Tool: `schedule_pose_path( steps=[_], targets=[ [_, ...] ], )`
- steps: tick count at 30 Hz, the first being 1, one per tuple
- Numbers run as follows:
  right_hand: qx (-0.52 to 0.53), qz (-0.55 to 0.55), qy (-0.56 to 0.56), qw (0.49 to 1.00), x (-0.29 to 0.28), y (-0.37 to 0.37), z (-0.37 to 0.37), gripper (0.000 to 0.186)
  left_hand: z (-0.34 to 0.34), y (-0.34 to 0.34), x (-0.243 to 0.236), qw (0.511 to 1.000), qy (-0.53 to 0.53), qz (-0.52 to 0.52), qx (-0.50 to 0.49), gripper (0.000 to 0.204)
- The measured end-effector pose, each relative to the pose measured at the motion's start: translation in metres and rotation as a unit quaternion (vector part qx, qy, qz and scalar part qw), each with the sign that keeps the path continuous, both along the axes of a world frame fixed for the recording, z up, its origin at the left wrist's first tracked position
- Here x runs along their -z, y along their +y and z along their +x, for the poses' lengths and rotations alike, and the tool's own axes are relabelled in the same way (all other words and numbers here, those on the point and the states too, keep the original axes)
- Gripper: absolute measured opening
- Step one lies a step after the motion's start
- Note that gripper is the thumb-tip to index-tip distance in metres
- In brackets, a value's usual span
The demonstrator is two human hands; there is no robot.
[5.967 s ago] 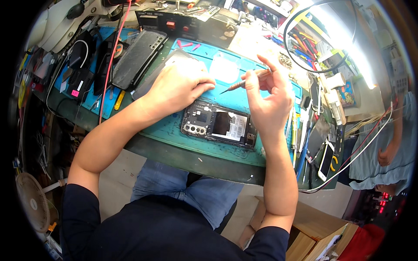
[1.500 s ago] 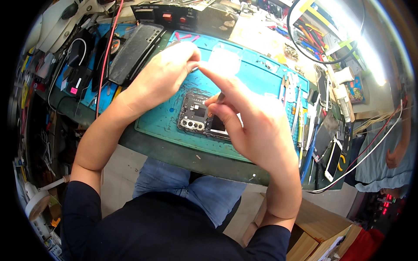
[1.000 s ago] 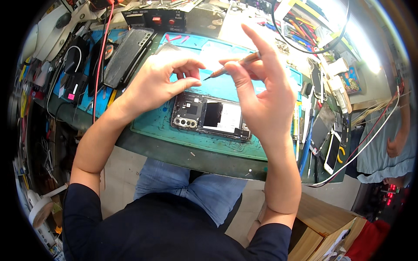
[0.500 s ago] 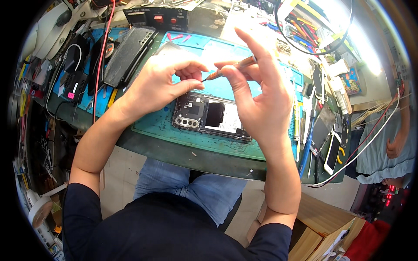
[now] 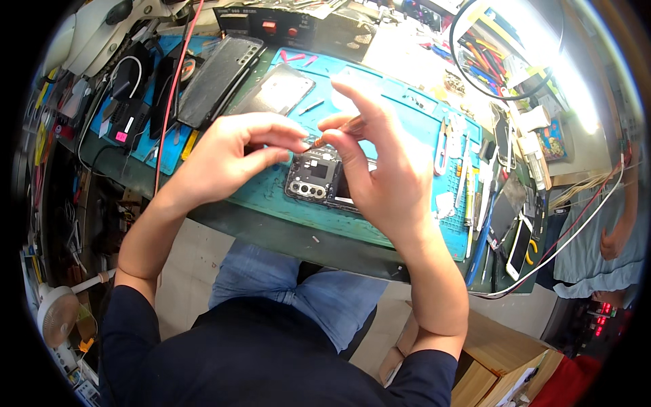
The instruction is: The person unscrews several small internal screws from a mobile phone chassis using a precision screwdriver.
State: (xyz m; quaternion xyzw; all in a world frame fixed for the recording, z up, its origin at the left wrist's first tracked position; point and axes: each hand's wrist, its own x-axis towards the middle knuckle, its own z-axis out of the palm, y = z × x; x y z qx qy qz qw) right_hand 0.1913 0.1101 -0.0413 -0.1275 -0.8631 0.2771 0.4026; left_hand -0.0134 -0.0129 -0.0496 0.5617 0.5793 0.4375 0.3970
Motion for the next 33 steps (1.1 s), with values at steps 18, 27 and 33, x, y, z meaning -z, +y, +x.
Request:
schedule_pose_path(
  steps=[18, 27, 33],
  targets=[
    [-0.069, 0.013, -0.059, 0.996, -0.004, -0.006, -0.006, 0.047, 0.0, -0.022, 0.024, 0.988, 0.114, 0.106, -0.015, 0.039],
    [-0.028, 0.054, -0.133, 0.989, -0.021, -0.016, -0.008, 0.05, 0.001, -0.023, 0.023, 0.988, 0.108, 0.103, -0.029, 0.039],
    [-0.048, -0.052, -0.069, 0.995, -0.011, -0.019, -0.014, 0.053, 0.002, -0.021, 0.03, 0.983, 0.115, 0.141, -0.037, 0.038]
  ],
)
